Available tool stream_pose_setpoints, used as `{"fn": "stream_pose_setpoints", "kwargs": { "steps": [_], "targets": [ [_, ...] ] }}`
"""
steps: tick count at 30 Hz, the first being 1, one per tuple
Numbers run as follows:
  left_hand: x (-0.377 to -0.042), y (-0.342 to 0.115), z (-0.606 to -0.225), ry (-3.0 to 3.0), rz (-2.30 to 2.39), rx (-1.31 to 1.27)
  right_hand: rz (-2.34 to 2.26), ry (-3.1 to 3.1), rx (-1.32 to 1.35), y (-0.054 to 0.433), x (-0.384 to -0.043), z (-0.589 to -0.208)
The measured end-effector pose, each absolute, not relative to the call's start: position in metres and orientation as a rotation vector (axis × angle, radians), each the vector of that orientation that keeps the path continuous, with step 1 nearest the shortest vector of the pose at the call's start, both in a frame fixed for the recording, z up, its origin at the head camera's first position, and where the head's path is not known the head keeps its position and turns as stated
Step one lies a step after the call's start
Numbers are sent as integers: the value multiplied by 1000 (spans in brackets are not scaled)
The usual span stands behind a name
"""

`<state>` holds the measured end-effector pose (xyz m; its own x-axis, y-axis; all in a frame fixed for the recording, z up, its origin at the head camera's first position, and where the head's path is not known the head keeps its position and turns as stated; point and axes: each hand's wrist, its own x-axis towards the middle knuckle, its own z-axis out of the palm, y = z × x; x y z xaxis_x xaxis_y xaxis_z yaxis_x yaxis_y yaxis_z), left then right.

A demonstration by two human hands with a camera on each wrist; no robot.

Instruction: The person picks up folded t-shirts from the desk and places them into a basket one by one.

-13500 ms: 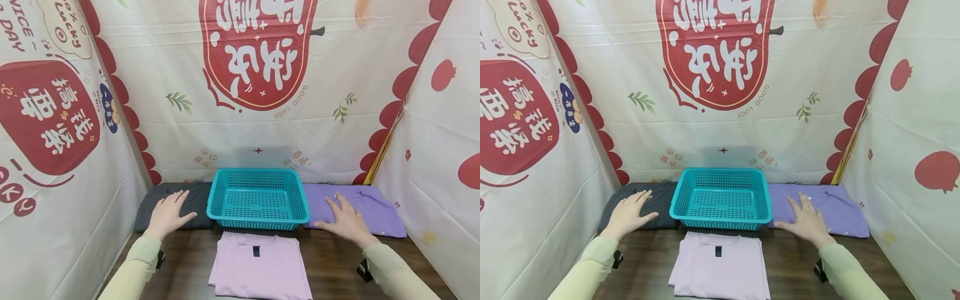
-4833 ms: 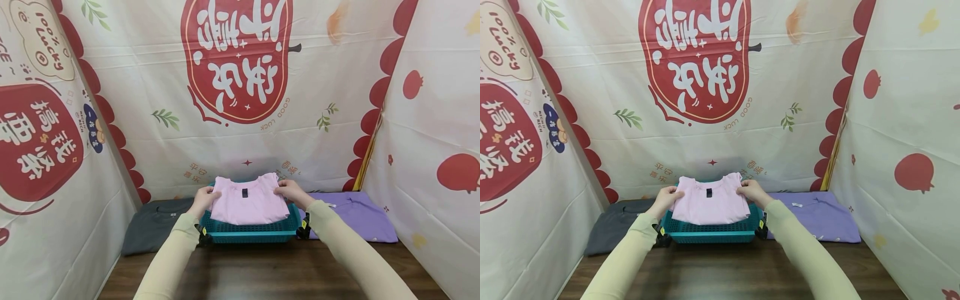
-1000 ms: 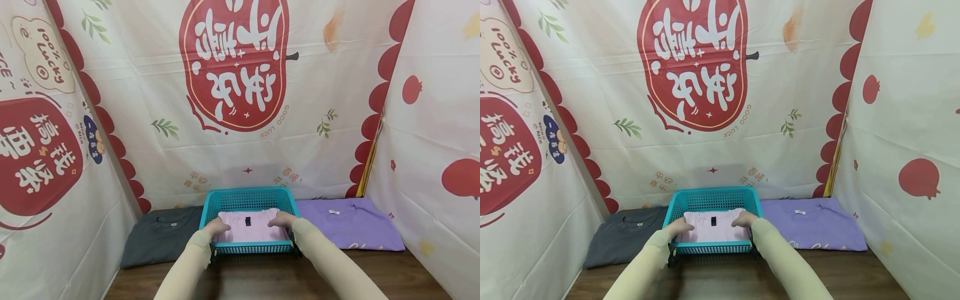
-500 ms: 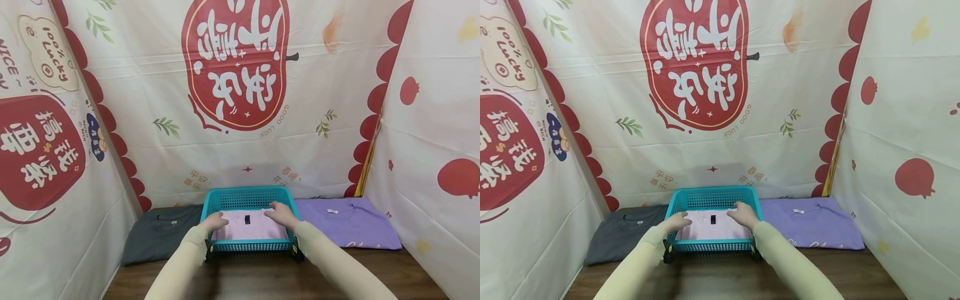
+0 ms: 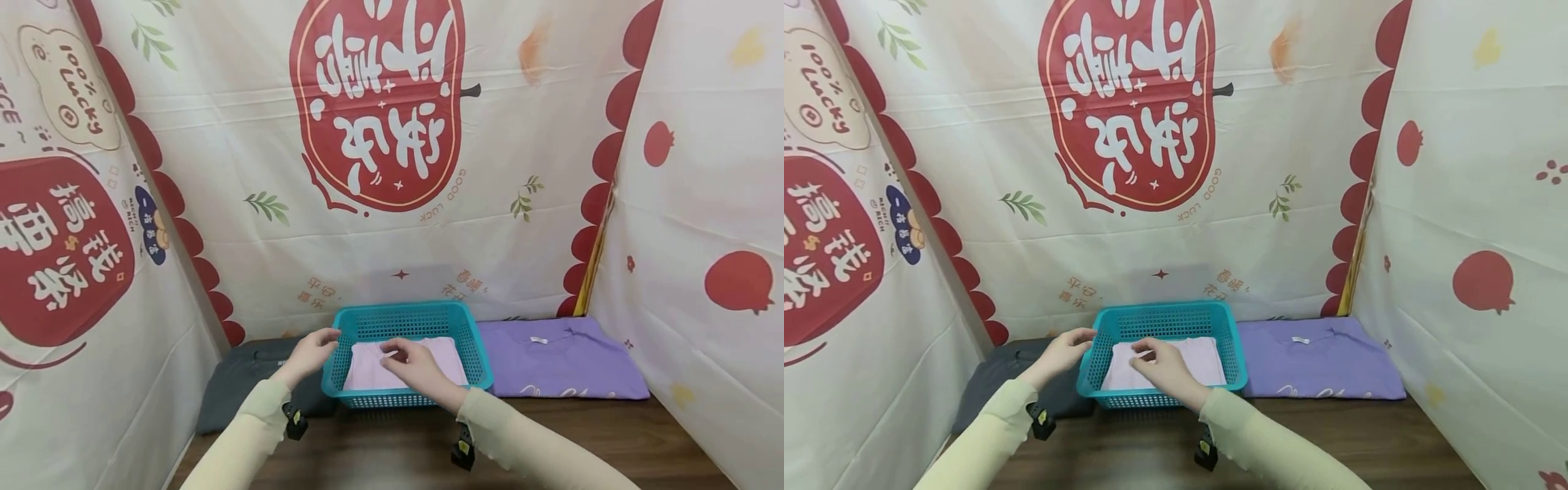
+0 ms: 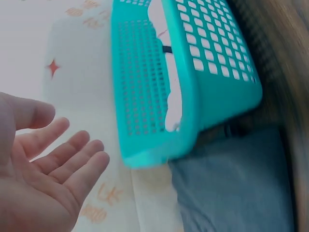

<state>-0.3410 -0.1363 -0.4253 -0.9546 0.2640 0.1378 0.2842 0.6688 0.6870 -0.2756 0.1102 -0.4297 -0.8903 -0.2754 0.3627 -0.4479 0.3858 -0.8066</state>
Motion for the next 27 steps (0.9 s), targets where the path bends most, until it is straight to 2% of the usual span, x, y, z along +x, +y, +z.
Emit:
{"fn": "stream_pose_setpoints", "kwargs": {
  "steps": [7,12,19,27],
  "targets": [
    [-338,-185,-417,-2743,-1180,-316,1679,-2484,804,62,-258,-438],
    [-334,-229,-429,-2710,-1139,-128,1924,-2631,861,31,-248,-458],
    [-321,-281,-457,-2719,-1194,141,2012,-2795,693,5,-250,-510],
    [-309,-318,-489,-2773,-1225,240,2166,-2733,465,-12,-262,-543]
  ]
}}
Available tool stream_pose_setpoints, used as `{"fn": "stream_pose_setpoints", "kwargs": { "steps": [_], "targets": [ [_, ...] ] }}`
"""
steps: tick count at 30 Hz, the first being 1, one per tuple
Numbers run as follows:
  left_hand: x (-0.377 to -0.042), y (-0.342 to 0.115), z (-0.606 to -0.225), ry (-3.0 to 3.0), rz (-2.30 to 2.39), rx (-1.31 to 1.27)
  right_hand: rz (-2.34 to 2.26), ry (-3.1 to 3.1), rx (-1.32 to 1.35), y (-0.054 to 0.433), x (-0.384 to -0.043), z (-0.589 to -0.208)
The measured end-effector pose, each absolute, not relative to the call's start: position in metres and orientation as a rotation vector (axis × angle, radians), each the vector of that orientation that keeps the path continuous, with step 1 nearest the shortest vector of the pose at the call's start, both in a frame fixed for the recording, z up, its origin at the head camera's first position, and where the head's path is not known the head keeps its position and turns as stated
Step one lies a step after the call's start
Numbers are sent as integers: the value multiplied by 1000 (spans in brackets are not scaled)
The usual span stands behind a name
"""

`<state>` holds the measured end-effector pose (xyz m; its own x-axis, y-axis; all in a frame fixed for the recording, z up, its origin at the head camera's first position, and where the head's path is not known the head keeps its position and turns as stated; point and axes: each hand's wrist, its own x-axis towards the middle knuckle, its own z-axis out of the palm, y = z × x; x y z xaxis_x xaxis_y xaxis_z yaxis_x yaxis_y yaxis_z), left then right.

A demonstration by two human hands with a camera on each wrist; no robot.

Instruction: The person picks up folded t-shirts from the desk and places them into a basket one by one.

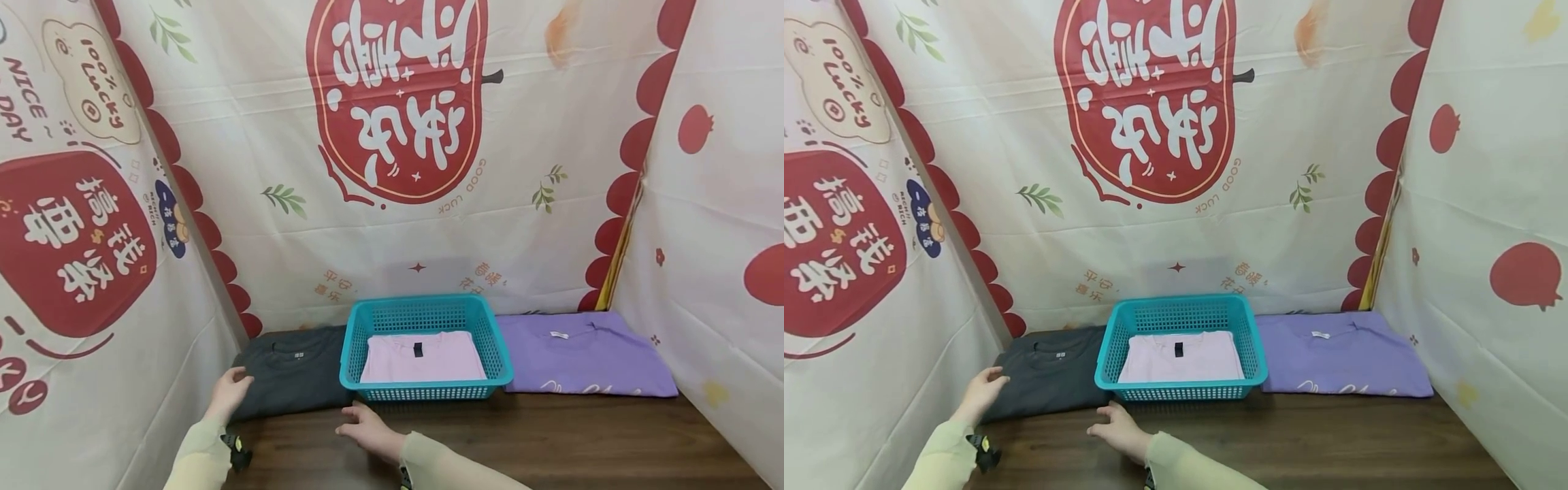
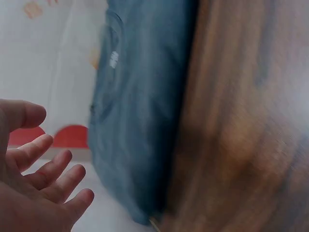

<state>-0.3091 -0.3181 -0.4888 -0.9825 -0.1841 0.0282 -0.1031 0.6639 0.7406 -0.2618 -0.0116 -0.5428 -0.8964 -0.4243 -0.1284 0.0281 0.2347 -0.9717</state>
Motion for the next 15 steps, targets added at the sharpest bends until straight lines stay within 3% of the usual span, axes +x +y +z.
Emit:
{"fn": "stream_pose_setpoints", "kwargs": {
  "steps": [15],
  "targets": [
    [-291,-341,-528,-2879,-1247,446,-1706,2036,-267,-21,-272,-571]
  ]
}}
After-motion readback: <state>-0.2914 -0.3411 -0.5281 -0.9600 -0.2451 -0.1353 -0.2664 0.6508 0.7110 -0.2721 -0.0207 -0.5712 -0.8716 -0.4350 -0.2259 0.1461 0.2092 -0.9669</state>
